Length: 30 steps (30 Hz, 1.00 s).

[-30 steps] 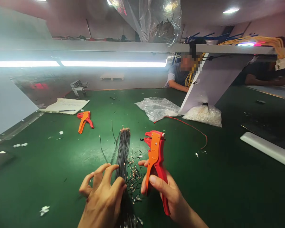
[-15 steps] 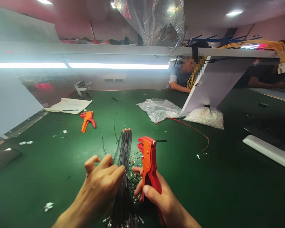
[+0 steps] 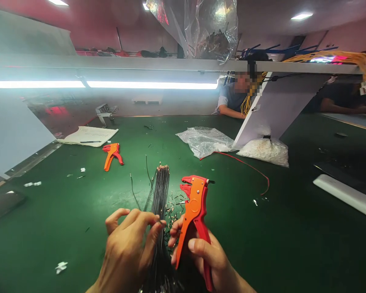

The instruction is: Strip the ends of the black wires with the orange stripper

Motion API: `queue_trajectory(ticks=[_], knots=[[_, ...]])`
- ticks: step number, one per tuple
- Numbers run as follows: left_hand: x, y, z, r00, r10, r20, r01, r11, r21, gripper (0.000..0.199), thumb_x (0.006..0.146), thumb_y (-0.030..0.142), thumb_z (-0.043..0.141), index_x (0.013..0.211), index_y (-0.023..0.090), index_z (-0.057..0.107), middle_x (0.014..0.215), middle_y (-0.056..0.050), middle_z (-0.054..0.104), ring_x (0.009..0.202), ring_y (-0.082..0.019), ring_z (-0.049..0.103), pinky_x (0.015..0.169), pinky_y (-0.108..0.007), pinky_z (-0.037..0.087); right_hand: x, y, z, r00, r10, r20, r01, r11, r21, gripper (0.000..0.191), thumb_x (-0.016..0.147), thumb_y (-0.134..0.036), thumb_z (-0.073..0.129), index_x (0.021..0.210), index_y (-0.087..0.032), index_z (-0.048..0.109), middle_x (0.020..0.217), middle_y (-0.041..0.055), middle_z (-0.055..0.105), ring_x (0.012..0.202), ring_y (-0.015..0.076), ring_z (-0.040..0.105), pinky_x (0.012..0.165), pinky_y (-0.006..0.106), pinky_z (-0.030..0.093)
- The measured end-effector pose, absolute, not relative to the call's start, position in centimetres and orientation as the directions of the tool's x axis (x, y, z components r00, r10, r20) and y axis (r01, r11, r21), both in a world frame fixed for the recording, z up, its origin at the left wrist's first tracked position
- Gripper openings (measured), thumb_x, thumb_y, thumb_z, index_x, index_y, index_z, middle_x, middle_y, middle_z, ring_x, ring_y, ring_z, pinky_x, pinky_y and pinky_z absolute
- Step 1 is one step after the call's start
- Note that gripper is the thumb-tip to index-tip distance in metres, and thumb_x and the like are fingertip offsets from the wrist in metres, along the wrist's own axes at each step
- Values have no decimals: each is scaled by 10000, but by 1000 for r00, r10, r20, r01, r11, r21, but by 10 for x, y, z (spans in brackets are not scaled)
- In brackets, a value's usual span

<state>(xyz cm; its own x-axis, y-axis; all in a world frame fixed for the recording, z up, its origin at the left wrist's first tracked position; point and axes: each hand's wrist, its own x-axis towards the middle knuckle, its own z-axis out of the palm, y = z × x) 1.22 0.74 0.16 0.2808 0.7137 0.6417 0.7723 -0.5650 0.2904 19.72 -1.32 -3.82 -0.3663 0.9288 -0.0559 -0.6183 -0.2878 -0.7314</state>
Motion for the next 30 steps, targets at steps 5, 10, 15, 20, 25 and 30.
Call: queue_trajectory(ticks=[5,10,15,20,25,30], knots=[[17,4,2,487,714,502,687,-669,285,95,973,205,527,948,200,618,725,31,668,660,-191,570,853,-387,249,194,-13,-36,-363,929,-69,-609,-293,-737,242,873,-300,634,1067,-173,701,881,55,695,726,184,640,747,334,522],[23,2,-4,551,690,468,680,-697,227,240,969,140,462,1119,207,637,843,7,683,740,-185,553,888,-394,251,193,-13,-34,-384,917,-109,-671,-358,-649,172,874,-251,647,1037,-207,685,795,11,664,692,158,615,729,294,509],[28,5,-18,516,511,688,625,-774,105,295,991,149,404,876,183,674,740,-5,668,705,-177,505,885,-376,272,193,-12,-33,-382,921,-73,-654,-325,-683,132,891,-221,611,997,-209,689,545,-50,544,487,114,429,611,252,455],[23,8,-9,302,754,583,495,-647,580,222,924,150,535,808,203,716,678,9,685,642,-151,537,794,-372,297,197,-12,-36,-393,919,-41,-505,-253,-825,233,873,-321,619,1035,-173,698,776,33,674,678,183,591,690,320,478],[1,24,4,-66,997,27,27,-26,999,183,759,346,777,668,193,736,670,-29,706,652,-162,603,641,-290,439,199,-14,-39,-424,898,-116,-408,-303,-861,426,815,-310,717,1225,-232,627,1114,77,689,965,258,642,873,425,471],[-12,30,10,-180,974,-138,-264,88,961,315,661,480,841,706,183,747,677,-2,653,592,-98,548,588,-225,469,190,-19,-39,-580,810,-85,-595,-493,-634,556,665,-127,696,1210,-213,628,1046,69,709,977,285,682,867,445,479]])
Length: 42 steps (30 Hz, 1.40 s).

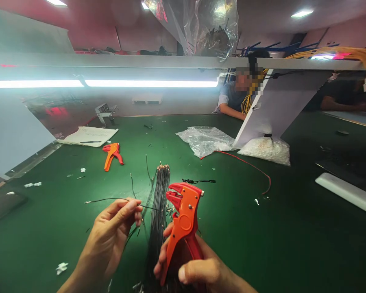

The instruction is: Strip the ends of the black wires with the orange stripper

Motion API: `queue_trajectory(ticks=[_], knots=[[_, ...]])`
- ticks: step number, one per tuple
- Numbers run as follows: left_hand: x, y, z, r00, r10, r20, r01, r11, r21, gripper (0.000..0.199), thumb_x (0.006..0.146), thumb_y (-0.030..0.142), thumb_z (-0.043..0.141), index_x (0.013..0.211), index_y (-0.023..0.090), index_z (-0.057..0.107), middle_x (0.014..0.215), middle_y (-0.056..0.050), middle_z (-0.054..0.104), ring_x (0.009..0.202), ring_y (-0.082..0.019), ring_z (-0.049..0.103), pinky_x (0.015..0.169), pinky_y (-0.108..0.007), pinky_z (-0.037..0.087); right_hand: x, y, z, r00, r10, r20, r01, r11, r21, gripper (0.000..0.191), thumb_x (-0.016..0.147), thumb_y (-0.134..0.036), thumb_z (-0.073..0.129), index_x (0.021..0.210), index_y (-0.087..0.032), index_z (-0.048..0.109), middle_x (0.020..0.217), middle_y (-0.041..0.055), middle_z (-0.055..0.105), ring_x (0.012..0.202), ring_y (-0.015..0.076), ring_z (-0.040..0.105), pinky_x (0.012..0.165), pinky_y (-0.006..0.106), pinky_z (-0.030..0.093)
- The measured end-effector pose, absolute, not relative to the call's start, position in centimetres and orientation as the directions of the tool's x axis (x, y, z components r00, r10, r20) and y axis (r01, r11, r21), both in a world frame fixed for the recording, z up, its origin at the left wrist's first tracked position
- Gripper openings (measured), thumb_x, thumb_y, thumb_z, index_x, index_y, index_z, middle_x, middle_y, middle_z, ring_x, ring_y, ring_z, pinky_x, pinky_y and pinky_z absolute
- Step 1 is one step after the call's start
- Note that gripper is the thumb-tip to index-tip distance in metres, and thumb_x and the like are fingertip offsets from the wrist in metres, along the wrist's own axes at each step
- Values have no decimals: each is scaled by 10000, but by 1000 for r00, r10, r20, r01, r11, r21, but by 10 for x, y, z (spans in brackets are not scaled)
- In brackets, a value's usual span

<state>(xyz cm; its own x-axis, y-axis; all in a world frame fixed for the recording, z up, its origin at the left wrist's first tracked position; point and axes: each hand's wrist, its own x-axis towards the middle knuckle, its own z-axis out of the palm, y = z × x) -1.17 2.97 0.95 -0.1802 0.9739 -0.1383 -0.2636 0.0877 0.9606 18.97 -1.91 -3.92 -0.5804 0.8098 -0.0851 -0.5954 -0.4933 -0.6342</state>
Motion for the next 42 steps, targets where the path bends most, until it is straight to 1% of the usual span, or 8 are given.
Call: queue_trajectory(ticks=[3,6,15,20,24,31,36,42], knots=[[-14,29,16,-195,957,-212,-422,113,899,339,596,471,892,723,189,752,698,19,612,611,-85,551,584,-199,481,186,-21,-44,-644,762,-64,-627,-574,-527,551,644,-148,677,1194,-151,637,927,84,721,833,248,707,784,388,491],[-15,29,20,-201,942,-270,-545,122,829,346,528,412,942,699,178,753,713,12,626,629,-89,554,572,-184,490,186,-21,-51,-671,741,-35,-611,-579,-540,548,639,-203,705,1173,-93,654,863,115,739,791,225,693,748,333,478],[-16,21,21,-232,939,-254,-549,90,831,342,506,421,955,679,183,781,739,7,659,616,-75,551,588,-165,510,186,-29,-44,-691,717,-89,-558,-608,-566,585,643,-236,803,1196,-92,680,937,88,738,782,142,629,709,218,407],[-13,22,21,-204,926,-319,-622,129,772,365,465,411,971,670,178,778,701,-9,668,613,-92,567,565,-184,509,186,-26,-50,-697,717,-22,-542,-547,-638,550,705,-314,807,1189,-93,668,855,84,688,681,118,535,651,226,375],[-11,21,19,-146,927,-344,-629,181,756,363,491,395,968,690,162,775,678,-9,652,631,-95,570,590,-184,514,188,-22,-55,-712,701,30,-525,-504,-686,525,735,-368,802,1174,-116,666,848,88,674,695,131,540,649,237,373],[-13,20,19,-134,921,-366,-626,207,752,355,507,396,960,679,169,749,691,0,638,640,-104,561,581,-198,513,188,-24,-56,-710,704,33,-551,-526,-647,538,730,-361,813,1187,-127,655,862,79,672,726,136,565,676,247,379],[-13,18,14,-50,933,-358,-623,251,741,305,617,404,914,736,167,762,706,-3,636,663,-105,567,623,-208,510,187,-23,-58,-713,700,49,-568,-534,-626,499,734,-327,826,1160,-133,652,870,69,665,740,125,571,694,233,391],[-10,18,12,-34,931,-364,-639,260,724,309,595,400,922,723,168,764,681,-5,632,639,-104,564,600,-211,502,191,-22,-63,-754,651,86,-540,-539,-646,510,750,-314,849,1193,-143,665,970,79,693,827,134,611,756,231,418]])
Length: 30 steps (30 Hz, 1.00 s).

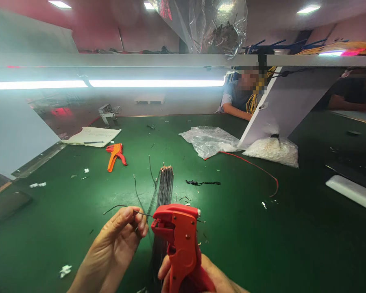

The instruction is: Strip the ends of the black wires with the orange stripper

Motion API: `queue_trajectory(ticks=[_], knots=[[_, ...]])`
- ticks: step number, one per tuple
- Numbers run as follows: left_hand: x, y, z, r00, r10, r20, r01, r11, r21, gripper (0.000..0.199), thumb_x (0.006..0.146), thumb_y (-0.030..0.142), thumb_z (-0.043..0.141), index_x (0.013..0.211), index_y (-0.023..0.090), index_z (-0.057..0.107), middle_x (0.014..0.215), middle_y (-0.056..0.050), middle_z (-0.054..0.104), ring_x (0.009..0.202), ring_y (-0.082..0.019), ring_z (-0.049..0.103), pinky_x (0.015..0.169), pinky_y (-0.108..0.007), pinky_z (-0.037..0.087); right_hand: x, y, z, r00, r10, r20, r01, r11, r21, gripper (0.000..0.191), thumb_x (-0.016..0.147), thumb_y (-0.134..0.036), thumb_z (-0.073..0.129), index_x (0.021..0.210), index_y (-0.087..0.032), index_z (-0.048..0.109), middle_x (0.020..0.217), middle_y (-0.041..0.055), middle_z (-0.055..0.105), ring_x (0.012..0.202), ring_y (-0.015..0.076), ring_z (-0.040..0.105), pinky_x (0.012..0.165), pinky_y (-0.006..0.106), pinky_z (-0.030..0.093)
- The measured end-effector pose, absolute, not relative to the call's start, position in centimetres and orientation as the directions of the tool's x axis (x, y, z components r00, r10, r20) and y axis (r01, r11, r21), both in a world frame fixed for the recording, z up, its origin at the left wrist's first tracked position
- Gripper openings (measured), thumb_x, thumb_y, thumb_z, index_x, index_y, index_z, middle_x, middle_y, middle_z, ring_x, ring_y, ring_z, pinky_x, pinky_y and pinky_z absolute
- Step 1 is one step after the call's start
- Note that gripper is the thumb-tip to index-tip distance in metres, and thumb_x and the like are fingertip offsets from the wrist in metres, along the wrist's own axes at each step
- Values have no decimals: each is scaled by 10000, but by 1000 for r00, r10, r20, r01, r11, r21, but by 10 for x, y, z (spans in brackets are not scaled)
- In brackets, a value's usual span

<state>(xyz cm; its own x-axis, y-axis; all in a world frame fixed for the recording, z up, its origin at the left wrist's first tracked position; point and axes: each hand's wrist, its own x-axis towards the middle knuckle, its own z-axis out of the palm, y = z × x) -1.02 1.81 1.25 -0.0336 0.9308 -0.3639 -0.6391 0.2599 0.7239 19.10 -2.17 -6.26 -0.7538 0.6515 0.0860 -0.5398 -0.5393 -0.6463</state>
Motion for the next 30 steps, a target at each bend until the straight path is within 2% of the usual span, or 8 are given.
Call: queue_trajectory(ticks=[4,6,11,16,22,27,30], knots=[[-9,16,12,-7,938,-346,-628,265,732,289,635,392,903,724,154,765,683,-11,627,634,-105,563,604,-222,492,191,-25,-65,-688,724,45,-577,-509,-639,476,727,-259,851,1166,-157,697,1012,72,723,895,157,660,796,247,446],[-10,15,12,12,938,-346,-621,278,733,270,659,381,893,739,156,768,699,-12,631,651,-110,566,626,-231,494,191,-27,-66,-702,712,24,-545,-514,-662,482,711,-228,838,1166,-162,692,1015,72,722,904,170,660,803,267,452],[-11,16,9,18,943,-333,-621,272,735,265,686,394,879,758,164,768,697,-6,634,651,-108,560,625,-228,486,193,-28,-66,-680,728,-93,-488,-543,-684,487,726,-334,791,1161,-165,655,1007,81,693,925,210,632,920,367,437],[-11,17,6,18,939,-343,-633,277,724,265,698,404,872,783,175,768,701,2,634,651,-104,564,624,-222,489,195,-21,-71,-775,632,-7,-418,-521,-744,488,737,-299,783,1186,-174,635,1034,88,673,951,225,625,999,455,406],[-9,15,10,34,933,-359,-666,289,688,259,668,368,895,762,161,770,707,-7,646,651,-104,569,614,-225,492,195,-21,-72,-767,642,-25,-415,-524,-744,512,716,-302,793,1186,-177,632,1042,88,667,975,240,628,976,445,423],[-6,14,16,28,937,-349,-643,284,711,251,645,348,905,697,153,754,688,-9,641,636,-108,560,603,-229,487,195,-25,-73,-738,675,-3,-477,-524,-705,476,761,-281,792,1202,-164,654,1045,88,701,943,184,641,844,298,456],[-4,13,19,-15,937,-349,-618,266,740,274,632,368,906,679,152,743,664,0,617,619,-104,535,585,-217,466,193,-29,-69,-685,728,-31,-531,-529,-662,481,729,-269,835,1169,-149,682,1042,91,710,958,188,661,838,283,463]])
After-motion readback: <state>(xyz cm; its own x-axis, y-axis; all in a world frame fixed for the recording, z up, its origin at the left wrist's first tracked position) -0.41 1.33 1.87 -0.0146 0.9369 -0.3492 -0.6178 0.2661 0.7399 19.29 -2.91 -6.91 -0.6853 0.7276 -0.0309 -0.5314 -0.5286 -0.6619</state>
